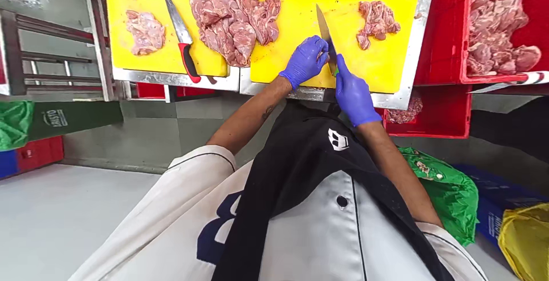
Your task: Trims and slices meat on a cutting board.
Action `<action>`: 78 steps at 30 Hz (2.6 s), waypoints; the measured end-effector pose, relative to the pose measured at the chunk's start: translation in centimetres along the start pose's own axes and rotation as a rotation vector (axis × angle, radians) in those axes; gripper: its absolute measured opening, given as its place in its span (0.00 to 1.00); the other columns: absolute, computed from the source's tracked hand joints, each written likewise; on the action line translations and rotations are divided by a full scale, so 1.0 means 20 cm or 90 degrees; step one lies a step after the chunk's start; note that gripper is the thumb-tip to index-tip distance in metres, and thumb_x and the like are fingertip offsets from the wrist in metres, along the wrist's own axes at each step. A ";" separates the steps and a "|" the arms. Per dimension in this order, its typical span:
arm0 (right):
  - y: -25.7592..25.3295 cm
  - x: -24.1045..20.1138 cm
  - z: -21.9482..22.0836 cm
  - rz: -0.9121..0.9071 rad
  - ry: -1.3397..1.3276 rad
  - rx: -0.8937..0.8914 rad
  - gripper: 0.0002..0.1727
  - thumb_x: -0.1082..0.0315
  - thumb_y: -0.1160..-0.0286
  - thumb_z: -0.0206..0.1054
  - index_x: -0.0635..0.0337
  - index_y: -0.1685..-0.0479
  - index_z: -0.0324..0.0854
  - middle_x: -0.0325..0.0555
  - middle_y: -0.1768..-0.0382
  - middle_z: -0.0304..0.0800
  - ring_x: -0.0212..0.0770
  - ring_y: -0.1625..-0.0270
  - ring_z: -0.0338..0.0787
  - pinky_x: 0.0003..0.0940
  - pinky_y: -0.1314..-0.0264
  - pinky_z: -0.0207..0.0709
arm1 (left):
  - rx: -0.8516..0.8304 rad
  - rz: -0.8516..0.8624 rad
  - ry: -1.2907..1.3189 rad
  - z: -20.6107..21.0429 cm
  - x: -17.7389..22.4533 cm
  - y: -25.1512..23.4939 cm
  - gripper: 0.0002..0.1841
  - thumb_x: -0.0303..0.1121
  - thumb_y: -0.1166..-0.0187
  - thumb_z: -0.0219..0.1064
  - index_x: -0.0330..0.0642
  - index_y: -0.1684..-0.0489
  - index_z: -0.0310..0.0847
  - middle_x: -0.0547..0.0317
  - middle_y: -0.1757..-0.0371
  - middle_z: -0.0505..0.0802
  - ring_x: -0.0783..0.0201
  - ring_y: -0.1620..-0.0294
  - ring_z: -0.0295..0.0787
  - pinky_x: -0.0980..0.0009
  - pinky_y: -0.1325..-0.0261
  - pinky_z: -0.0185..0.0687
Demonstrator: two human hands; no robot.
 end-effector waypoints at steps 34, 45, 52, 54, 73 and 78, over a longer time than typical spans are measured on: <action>0.15 0.17 -0.44 -0.034 -0.513 0.107 0.30 0.68 0.07 0.48 0.57 0.07 0.55 0.41 0.68 0.86 0.33 0.86 0.76 0.27 0.89 0.74 | -0.151 -0.081 0.953 -0.09 0.29 -0.30 0.17 0.26 0.12 0.57 0.34 0.28 0.70 0.51 0.47 0.89 0.65 0.55 0.90 0.66 0.50 0.89; 0.19 0.30 -0.22 0.002 -0.274 0.060 0.29 0.59 0.07 0.49 0.45 0.07 0.60 0.42 0.67 0.86 0.34 0.84 0.75 0.34 0.84 0.74 | 0.181 -0.238 -0.115 -0.51 -0.24 0.01 0.15 0.42 0.21 0.69 0.52 0.41 0.91 0.56 0.39 0.94 0.49 0.29 0.84 0.46 0.25 0.77; 0.18 0.31 -0.10 0.000 -0.347 0.048 0.31 0.58 0.09 0.51 0.46 0.07 0.59 0.43 0.67 0.85 0.36 0.84 0.75 0.35 0.85 0.73 | 0.213 -0.445 -0.205 -0.68 -0.48 0.43 0.30 0.52 0.27 0.72 0.49 0.26 0.82 0.47 0.31 0.89 0.44 0.26 0.82 0.43 0.24 0.76; 0.19 0.28 -0.08 -0.012 -0.365 0.022 0.31 0.60 0.09 0.50 0.48 0.07 0.59 0.41 0.69 0.84 0.35 0.85 0.74 0.33 0.87 0.72 | 0.190 -0.462 -0.211 -0.60 -0.45 0.50 0.30 0.52 0.27 0.74 0.47 0.28 0.82 0.44 0.34 0.90 0.40 0.28 0.82 0.41 0.27 0.78; 0.23 0.24 -0.01 -0.013 -0.314 -0.018 0.31 0.58 0.10 0.54 0.43 0.08 0.62 0.42 0.71 0.85 0.36 0.81 0.77 0.39 0.79 0.77 | 0.350 -0.132 0.345 -1.02 -0.27 0.22 0.10 0.32 0.14 0.63 0.32 0.54 0.85 0.57 0.62 0.91 0.72 0.61 0.88 0.72 0.51 0.87; 0.23 0.27 -0.07 0.019 -0.314 0.013 0.30 0.57 0.09 0.52 0.45 0.08 0.62 0.43 0.67 0.88 0.36 0.80 0.81 0.39 0.77 0.81 | 0.132 -0.234 0.323 -0.86 -0.12 0.00 0.13 0.37 0.12 0.63 0.34 0.55 0.85 0.55 0.67 0.90 0.67 0.65 0.87 0.66 0.54 0.86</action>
Point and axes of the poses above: each hand's wrist, its own y-axis away from the middle knuckle, its own z-axis out of the palm, x = y × z, the point moved 2 cm from there along -y, towards the middle knuckle
